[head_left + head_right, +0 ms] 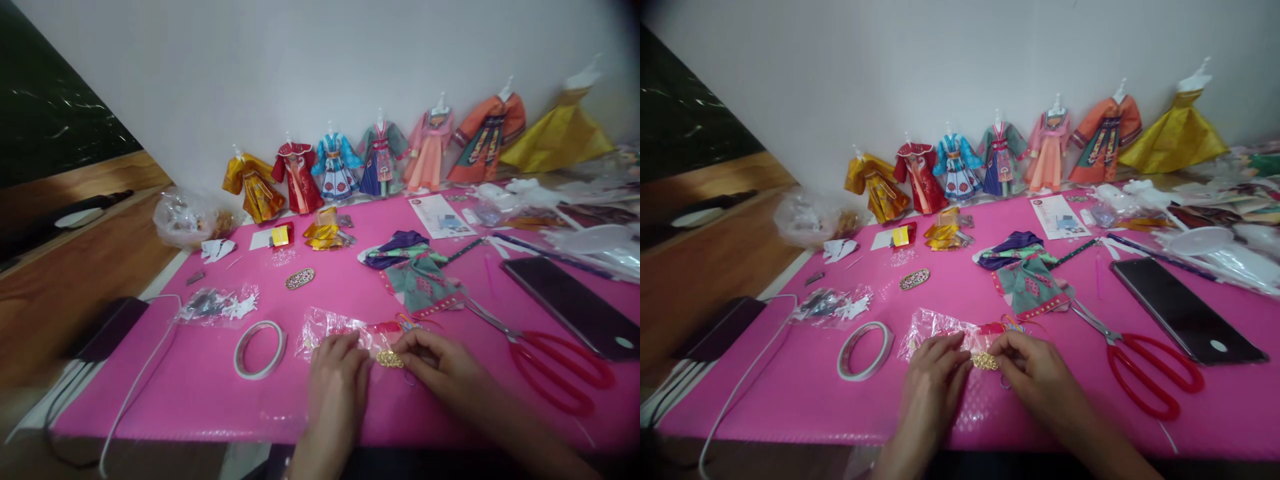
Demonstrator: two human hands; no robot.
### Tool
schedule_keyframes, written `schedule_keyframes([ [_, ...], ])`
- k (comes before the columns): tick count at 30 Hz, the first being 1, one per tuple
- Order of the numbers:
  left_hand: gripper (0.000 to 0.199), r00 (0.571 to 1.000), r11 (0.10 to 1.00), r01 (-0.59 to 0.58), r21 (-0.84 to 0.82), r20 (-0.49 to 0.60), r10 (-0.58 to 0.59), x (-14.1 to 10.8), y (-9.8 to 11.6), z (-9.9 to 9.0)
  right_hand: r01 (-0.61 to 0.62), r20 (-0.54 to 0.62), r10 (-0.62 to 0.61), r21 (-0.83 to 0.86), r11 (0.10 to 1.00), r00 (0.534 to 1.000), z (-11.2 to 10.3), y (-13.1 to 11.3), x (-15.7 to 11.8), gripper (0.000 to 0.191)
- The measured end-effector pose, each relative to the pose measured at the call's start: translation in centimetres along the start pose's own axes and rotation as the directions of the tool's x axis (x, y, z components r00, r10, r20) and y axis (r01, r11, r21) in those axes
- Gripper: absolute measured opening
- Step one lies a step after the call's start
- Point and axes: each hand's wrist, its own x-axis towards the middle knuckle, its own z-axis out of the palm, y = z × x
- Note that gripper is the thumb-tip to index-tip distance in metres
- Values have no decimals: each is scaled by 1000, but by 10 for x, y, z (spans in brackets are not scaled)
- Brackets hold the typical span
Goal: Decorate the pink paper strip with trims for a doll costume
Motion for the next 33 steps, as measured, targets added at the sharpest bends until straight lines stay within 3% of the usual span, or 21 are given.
schedule_keyframes([
  [16,12,995,985,26,-169,-91,-42,-3,-5,-2,7,-98,-21,-143,990,995,-7,-6,1,16],
  [23,10,982,961,24,-277,-174,-75,-3,-6,-2,67,-147,-98,-203,977,984,-4,-12,-2,15],
  [33,9,986,962,29,-271,-153,-72,-6,2,-1,214,-186,-310,-406,888,932,8,-33,-13,14],
])
